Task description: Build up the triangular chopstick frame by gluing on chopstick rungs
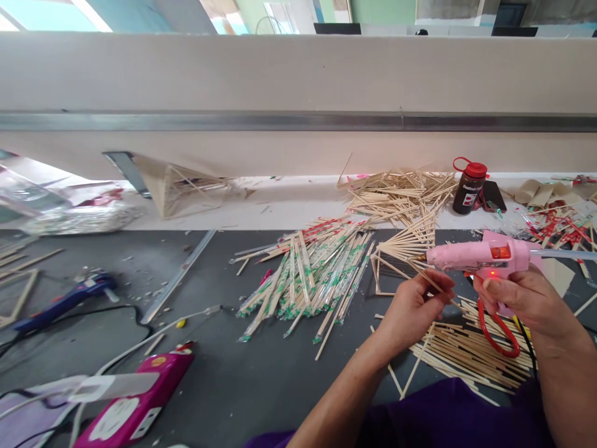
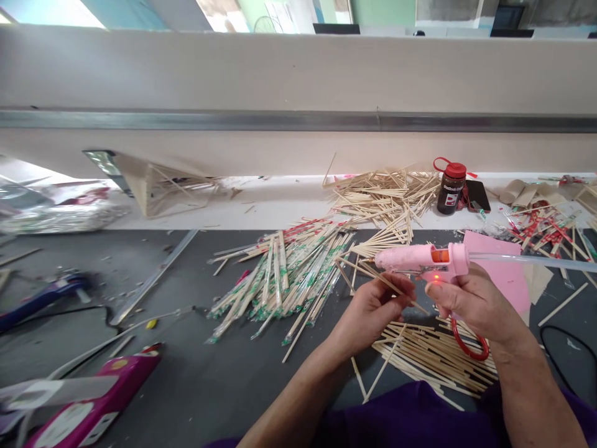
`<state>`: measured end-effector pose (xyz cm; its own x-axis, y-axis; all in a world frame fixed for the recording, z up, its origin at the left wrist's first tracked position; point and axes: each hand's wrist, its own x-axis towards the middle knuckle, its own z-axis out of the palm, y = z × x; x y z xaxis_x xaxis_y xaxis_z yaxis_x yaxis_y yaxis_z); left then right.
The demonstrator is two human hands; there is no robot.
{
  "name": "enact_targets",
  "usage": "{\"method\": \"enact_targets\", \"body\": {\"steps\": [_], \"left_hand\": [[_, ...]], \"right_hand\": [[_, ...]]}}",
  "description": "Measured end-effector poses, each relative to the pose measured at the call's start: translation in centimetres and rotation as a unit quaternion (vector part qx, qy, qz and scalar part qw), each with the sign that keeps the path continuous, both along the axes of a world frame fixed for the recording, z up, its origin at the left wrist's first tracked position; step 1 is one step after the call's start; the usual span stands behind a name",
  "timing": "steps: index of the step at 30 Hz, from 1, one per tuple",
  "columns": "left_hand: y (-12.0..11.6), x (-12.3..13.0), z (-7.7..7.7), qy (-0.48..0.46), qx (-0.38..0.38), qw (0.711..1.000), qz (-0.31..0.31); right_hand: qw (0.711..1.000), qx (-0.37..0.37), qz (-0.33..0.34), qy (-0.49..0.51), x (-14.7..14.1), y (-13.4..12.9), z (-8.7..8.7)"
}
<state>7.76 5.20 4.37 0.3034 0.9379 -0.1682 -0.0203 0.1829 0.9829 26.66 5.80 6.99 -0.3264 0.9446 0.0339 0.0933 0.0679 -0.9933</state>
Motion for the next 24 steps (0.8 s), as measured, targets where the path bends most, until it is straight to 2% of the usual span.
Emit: {"method": "enact_targets", "body": {"steps": [8,15,24], "left_hand": [[-0.11,-0.16,0.25,0.010,0.010,1.000,-0.009],[0.17,-0.24,-0.18,-0.002,0.015,1.000,-0.002],[0.00,0.01,-0.29,0.001,0.015,1.000,-0.016]], "right_hand": [[1.000,-0.012,-0.001,-0.025,-0.33,0.05,0.43],[0.998,-0.007,0.002,-0.057,0.33,0.26,-0.18],[1.000,-0.002,-0.001,-0.025,-0.02,0.38,0.20]]}}
